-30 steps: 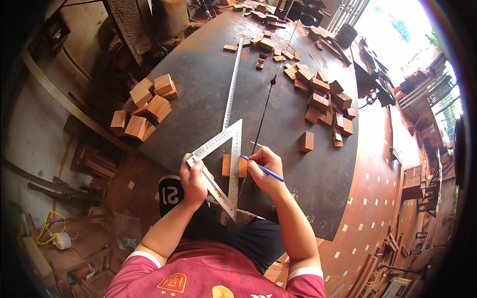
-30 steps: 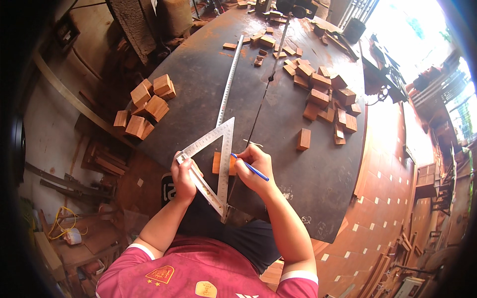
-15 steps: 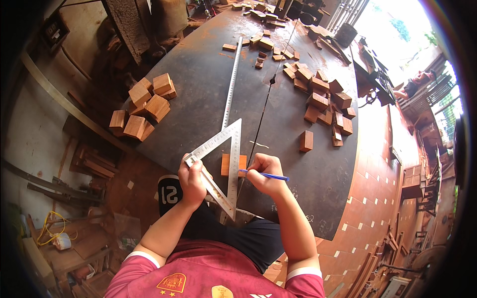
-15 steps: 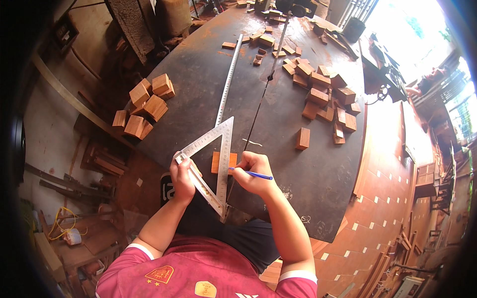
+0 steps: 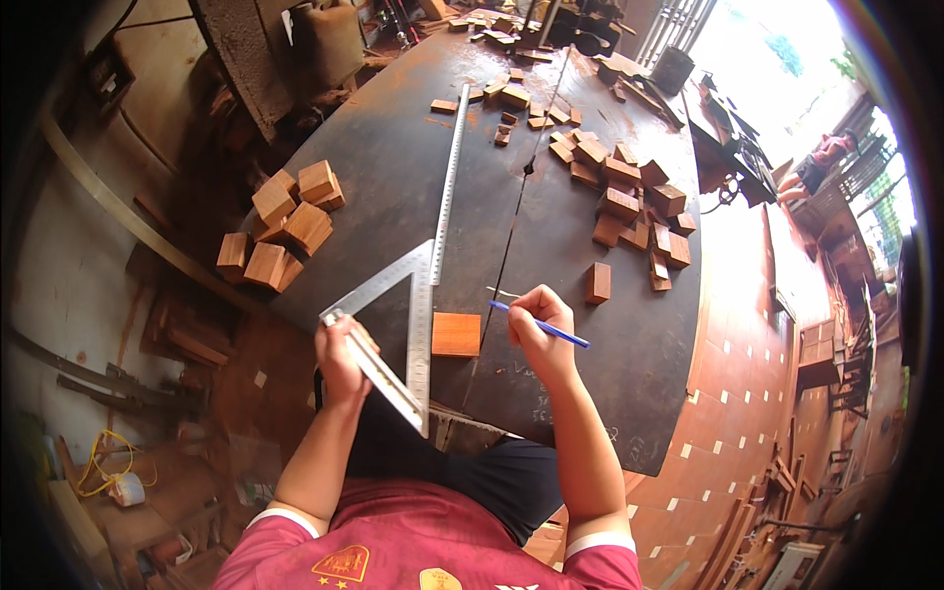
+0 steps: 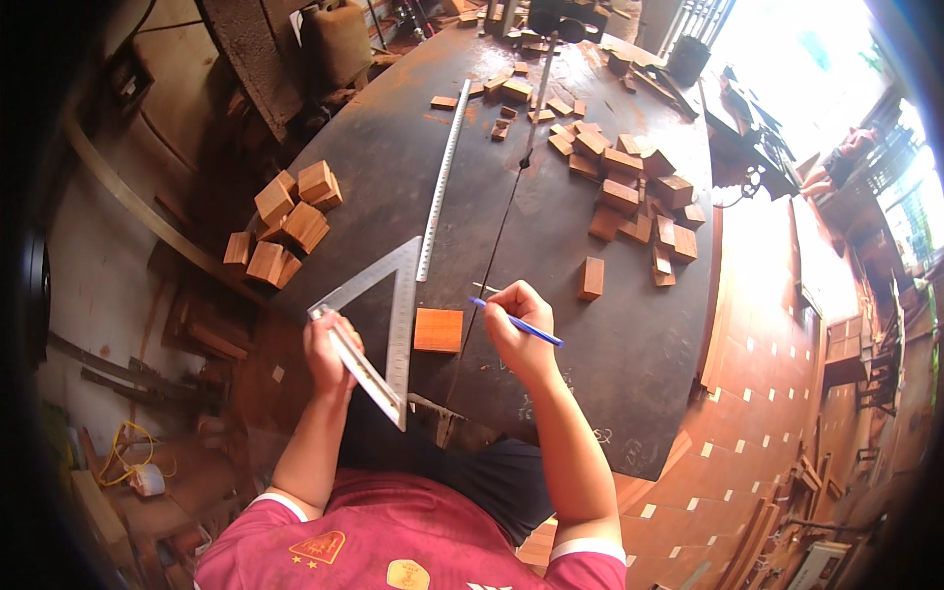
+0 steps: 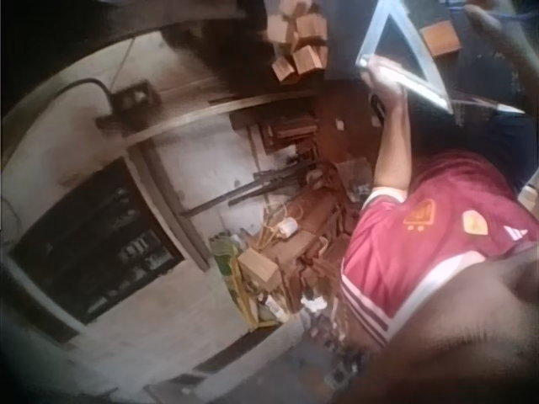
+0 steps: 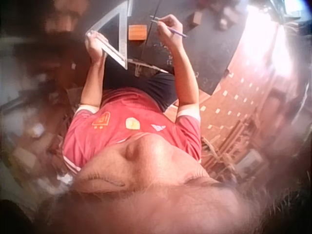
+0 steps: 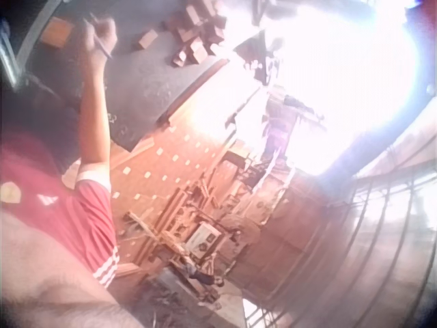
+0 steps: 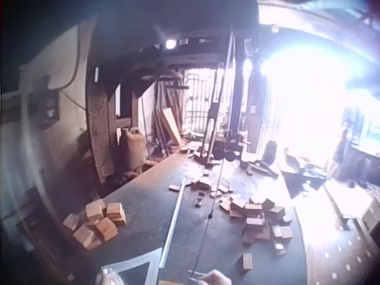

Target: The person measures and marks small wooden blocks on a workbench using a metal ruler and a set square, then draws lines with a pen. The marked blocks are placed aside after each marking.

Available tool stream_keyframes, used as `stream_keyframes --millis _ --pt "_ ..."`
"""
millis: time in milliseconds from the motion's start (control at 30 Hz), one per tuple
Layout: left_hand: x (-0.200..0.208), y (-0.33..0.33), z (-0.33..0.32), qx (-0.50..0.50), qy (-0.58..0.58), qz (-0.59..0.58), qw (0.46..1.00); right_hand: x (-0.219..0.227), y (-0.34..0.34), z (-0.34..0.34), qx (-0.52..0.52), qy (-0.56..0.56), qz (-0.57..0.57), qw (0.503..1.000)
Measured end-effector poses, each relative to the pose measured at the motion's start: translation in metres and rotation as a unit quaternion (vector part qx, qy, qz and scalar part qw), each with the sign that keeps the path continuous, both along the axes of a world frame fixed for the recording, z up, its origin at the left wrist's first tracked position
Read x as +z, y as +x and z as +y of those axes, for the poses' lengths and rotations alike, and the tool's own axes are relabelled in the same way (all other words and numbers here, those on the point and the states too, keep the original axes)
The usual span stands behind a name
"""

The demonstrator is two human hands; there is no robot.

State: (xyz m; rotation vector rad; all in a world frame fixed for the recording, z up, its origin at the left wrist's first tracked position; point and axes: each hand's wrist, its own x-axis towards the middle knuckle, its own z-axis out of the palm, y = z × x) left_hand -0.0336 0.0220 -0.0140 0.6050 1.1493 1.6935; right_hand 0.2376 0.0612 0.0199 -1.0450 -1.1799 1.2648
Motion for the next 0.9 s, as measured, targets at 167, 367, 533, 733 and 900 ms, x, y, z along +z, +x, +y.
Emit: stream_keyframes --millis 167,367,533,733,900 --pt "0.017 -0.042 0.008 0.041 -0.067 0.186 0.979 -0.002 -0.004 0.003 -0.129 0.007 -0.045 0.991" --pt "0.005 -0.098 0.021 -0.031 -0.078 0.269 0.96 0.009 -0.009 -0.003 -0.039 0.015 -0.069 0.997" --pt "0.037 -0.065 0.018 -0.117 -0.118 0.22 0.961 -0.002 -0.002 -0.004 -0.086 0.07 -0.153 0.982" --pt "0.079 -0.009 -0.004 -0.032 -0.04 0.536 0.843 -0.006 -0.004 -0.002 -0.111 0.099 -0.148 0.978" --pt "0.092 0.028 -0.006 -0.212 0.076 0.656 0.72 0.005 -0.007 -0.004 -0.117 0.139 -0.181 0.966"
